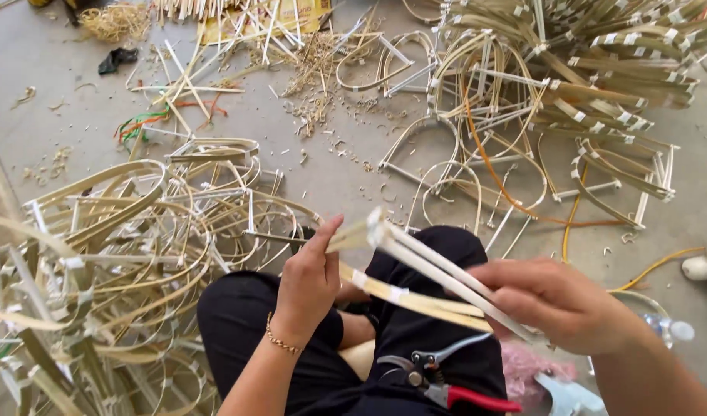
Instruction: Assembling and trimming wooden/bamboo frame components using clippers and plastic strips.
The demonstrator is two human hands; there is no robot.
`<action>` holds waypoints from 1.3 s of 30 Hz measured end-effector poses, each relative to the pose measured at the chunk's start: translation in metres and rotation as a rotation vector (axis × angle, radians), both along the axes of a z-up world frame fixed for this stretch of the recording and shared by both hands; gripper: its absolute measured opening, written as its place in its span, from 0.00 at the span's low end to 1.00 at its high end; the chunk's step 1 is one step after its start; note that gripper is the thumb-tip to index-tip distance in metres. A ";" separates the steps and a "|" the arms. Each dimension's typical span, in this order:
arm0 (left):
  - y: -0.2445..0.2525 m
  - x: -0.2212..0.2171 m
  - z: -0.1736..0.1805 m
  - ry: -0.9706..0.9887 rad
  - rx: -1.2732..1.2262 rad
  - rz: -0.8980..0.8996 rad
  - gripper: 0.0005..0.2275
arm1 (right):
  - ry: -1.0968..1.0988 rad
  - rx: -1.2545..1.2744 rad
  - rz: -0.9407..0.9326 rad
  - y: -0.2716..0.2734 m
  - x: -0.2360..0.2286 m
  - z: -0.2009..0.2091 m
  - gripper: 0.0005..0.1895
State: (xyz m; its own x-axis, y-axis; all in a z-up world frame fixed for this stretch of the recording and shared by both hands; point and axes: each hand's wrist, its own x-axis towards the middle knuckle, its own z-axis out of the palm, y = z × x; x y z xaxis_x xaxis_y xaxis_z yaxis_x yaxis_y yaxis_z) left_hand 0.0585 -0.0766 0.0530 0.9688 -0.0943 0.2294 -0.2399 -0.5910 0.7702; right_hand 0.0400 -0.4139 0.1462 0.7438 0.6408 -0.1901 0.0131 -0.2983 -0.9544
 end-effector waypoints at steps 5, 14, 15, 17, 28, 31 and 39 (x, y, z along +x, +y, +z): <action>0.014 -0.030 -0.020 0.001 -0.100 0.136 0.16 | -0.037 0.369 -0.280 0.017 -0.023 -0.036 0.32; 0.036 -0.069 -0.038 0.203 -0.195 0.198 0.15 | 0.031 0.414 -0.409 0.080 -0.053 -0.121 0.27; 0.039 -0.071 -0.044 0.384 -0.177 0.184 0.15 | 0.146 0.438 -0.481 0.083 -0.047 -0.133 0.23; 0.049 -0.072 -0.050 0.414 -0.271 0.188 0.16 | 0.236 0.405 -0.454 0.088 -0.042 -0.145 0.24; 0.069 -0.055 -0.051 0.415 -0.688 0.187 0.19 | 0.392 0.361 -0.375 0.088 -0.052 -0.166 0.26; 0.066 -0.056 -0.054 0.423 -0.655 0.196 0.17 | 0.381 0.307 -0.362 0.087 -0.055 -0.166 0.27; 0.071 -0.057 -0.064 0.417 -0.733 0.195 0.15 | 0.081 -0.011 -0.307 0.102 -0.079 -0.124 0.29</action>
